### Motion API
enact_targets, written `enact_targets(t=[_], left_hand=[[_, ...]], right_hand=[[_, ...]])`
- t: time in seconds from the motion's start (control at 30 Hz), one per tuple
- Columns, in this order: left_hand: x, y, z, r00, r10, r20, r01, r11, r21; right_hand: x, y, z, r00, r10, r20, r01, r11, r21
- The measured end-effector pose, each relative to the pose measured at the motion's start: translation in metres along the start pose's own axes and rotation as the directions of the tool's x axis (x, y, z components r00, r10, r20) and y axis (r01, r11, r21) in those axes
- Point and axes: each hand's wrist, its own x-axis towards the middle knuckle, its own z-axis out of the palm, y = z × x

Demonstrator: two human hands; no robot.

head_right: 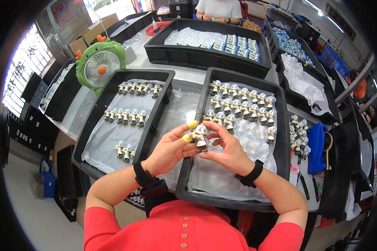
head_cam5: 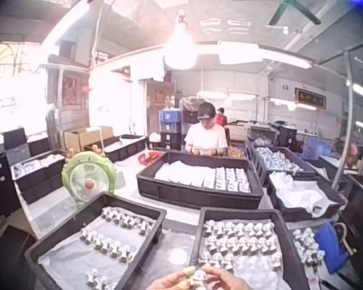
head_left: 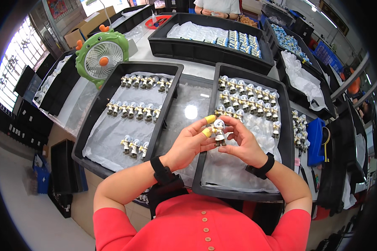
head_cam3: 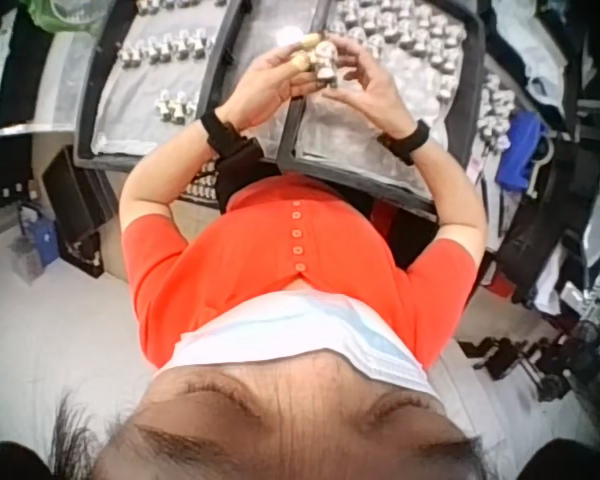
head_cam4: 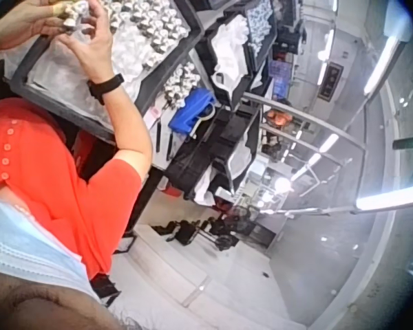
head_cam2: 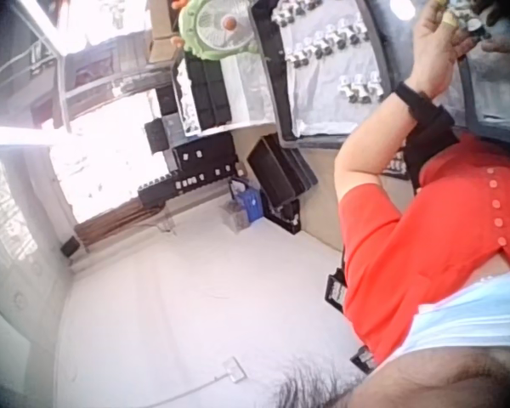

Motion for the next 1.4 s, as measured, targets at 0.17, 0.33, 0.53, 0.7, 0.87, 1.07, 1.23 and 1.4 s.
enact_targets(t=[0.17,0.33,0.53,0.7,0.87,1.07,1.23,1.4], left_hand=[[0.000,0.004,-0.002,0.995,-0.067,-0.067,0.072,0.995,0.073],[-0.001,0.004,0.000,0.998,0.007,-0.058,0.000,0.994,0.111],[-0.003,0.005,0.001,0.999,0.026,-0.030,-0.022,0.994,0.108],[-0.003,0.005,0.002,0.999,0.017,-0.030,-0.014,0.995,0.098],[-0.004,0.007,0.003,0.999,-0.019,-0.042,0.021,0.998,0.054],[0.000,0.003,-0.003,0.997,-0.067,0.028,0.070,0.992,-0.104],[0.000,0.004,-0.006,0.991,-0.113,0.067,0.121,0.984,-0.130],[0.000,0.004,-0.002,0.993,-0.108,0.041,0.109,0.994,-0.027]], right_hand=[[0.000,0.007,-0.002,0.989,0.126,0.073,-0.134,0.984,0.117],[0.001,0.003,-0.002,0.994,0.079,0.076,-0.086,0.993,0.087],[0.001,0.001,-0.002,0.992,0.081,0.092,-0.089,0.992,0.089],[0.001,0.002,-0.003,0.991,0.086,0.103,-0.095,0.992,0.085],[0.001,0.002,-0.003,0.992,0.098,0.082,-0.108,0.986,0.125],[0.000,-0.004,-0.001,0.994,0.104,0.031,-0.106,0.993,0.056],[0.000,-0.008,0.001,0.995,0.103,0.005,-0.103,0.994,0.033],[-0.002,-0.011,0.001,0.996,0.089,-0.019,-0.088,0.994,0.060]])
